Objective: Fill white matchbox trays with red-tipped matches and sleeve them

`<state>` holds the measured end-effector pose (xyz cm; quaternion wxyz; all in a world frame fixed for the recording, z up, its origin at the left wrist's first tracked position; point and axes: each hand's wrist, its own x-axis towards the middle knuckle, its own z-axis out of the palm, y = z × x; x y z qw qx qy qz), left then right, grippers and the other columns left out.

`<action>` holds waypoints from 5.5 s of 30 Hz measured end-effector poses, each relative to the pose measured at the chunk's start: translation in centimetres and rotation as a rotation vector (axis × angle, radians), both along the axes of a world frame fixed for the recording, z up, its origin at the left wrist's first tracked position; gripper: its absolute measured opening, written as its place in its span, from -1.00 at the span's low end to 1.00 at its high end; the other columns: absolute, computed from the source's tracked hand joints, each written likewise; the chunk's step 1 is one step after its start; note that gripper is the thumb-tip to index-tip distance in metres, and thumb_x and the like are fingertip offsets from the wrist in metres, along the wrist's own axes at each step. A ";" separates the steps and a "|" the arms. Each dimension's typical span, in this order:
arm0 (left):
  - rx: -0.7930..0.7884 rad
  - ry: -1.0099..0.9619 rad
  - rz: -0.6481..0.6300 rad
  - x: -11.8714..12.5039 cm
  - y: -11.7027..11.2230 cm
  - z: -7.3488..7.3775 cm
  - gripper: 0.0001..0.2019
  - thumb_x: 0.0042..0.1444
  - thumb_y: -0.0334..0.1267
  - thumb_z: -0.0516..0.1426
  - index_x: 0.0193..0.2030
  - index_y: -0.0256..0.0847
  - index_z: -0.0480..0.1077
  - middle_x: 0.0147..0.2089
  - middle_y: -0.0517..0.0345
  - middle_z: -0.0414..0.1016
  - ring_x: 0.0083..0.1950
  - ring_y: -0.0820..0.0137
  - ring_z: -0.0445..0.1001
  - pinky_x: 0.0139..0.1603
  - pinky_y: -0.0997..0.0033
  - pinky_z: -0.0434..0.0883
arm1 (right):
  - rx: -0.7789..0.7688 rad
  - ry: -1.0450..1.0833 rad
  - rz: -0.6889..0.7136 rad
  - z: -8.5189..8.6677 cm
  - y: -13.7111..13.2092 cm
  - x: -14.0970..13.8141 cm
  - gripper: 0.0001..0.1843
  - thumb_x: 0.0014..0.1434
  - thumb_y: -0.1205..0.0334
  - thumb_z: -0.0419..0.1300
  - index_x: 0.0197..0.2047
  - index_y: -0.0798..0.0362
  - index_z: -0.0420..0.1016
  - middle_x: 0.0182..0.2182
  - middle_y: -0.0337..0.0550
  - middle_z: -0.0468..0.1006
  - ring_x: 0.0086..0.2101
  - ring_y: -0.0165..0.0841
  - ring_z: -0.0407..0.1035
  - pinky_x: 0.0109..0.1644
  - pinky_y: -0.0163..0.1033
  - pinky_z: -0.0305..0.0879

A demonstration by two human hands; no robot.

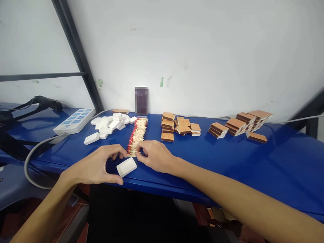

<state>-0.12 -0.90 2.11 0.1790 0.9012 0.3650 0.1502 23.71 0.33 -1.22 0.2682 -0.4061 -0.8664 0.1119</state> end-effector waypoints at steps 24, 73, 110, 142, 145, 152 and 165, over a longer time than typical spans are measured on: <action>-0.028 -0.036 -0.079 -0.4 1.3 -1.1 -0.62 -0.03 0.01 0.31 -0.11 -0.13 0.56 -0.42 0.26 0.30 -0.35 0.41 0.33 -0.21 0.38 0.27 | -0.049 -0.063 -0.073 0.4 -0.5 -0.1 -0.95 0.23 0.31 0.18 -0.29 0.04 0.46 -0.60 -0.37 0.29 -0.55 -0.45 0.16 -0.39 -0.32 -0.02; 0.425 0.066 0.317 4.9 2.1 -1.3 -0.76 0.14 -0.08 0.21 -0.18 -0.17 0.58 -0.24 0.10 0.45 -0.19 0.24 0.47 -0.21 0.26 0.36 | -0.057 -0.288 0.049 1.1 -2.4 5.9 -0.67 0.24 0.00 0.16 -0.05 0.05 0.43 -0.50 -0.19 0.43 -0.35 -0.21 0.23 -0.14 -0.07 0.17; 0.211 -0.114 0.270 1.9 -0.4 -2.9 -0.80 0.25 -0.10 0.16 -0.19 -0.13 0.54 -0.32 0.19 0.48 -0.37 0.42 0.40 -0.33 0.39 0.29 | -0.359 0.110 0.039 3.0 3.1 1.4 -0.92 0.06 0.31 0.27 -0.33 0.09 0.60 -0.41 -0.15 0.66 -0.38 -0.35 0.52 -0.27 -0.28 0.42; 0.276 -0.183 0.349 1.5 -0.1 -3.3 -0.83 0.18 -0.15 0.23 -0.11 -0.09 0.54 -0.32 0.21 0.57 -0.37 0.40 0.44 -0.28 0.39 0.42 | -0.332 0.216 0.054 2.4 0.9 0.7 -0.96 0.11 0.31 0.23 -0.38 0.06 0.48 -0.44 -0.23 0.58 -0.40 -0.40 0.44 -0.29 -0.29 0.32; 0.315 -0.195 0.340 1.4 0.0 -3.4 -0.80 0.18 -0.14 0.23 -0.09 -0.11 0.54 -0.28 0.18 0.55 -0.34 0.38 0.45 -0.24 0.37 0.42 | -0.168 0.225 0.029 2.2 0.1 1.7 -0.91 0.17 0.29 0.19 -0.38 0.05 0.47 -0.41 -0.22 0.57 -0.39 -0.40 0.40 -0.28 -0.28 0.30; 0.221 -0.202 0.296 1.3 0.0 -3.2 -0.85 0.23 -0.15 0.18 -0.22 -0.09 0.58 -0.18 0.15 0.52 -0.21 0.37 0.49 -0.15 0.36 0.42 | 0.011 0.066 0.122 0.7 -1.5 3.9 -0.80 0.25 0.18 0.16 -0.10 0.07 0.46 -0.24 -0.09 0.56 -0.27 -0.29 0.43 -0.16 -0.17 0.34; 0.221 -0.135 0.217 1.2 0.1 -3.2 -0.75 0.29 -0.14 0.13 0.06 -0.05 0.48 -0.10 0.13 0.41 -0.12 0.34 0.43 -0.04 0.30 0.41 | 0.012 -0.124 0.120 0.4 -2.1 3.3 -0.59 0.23 0.11 0.21 0.13 0.03 0.40 -0.13 -0.02 0.45 -0.11 -0.15 0.34 -0.03 -0.02 0.34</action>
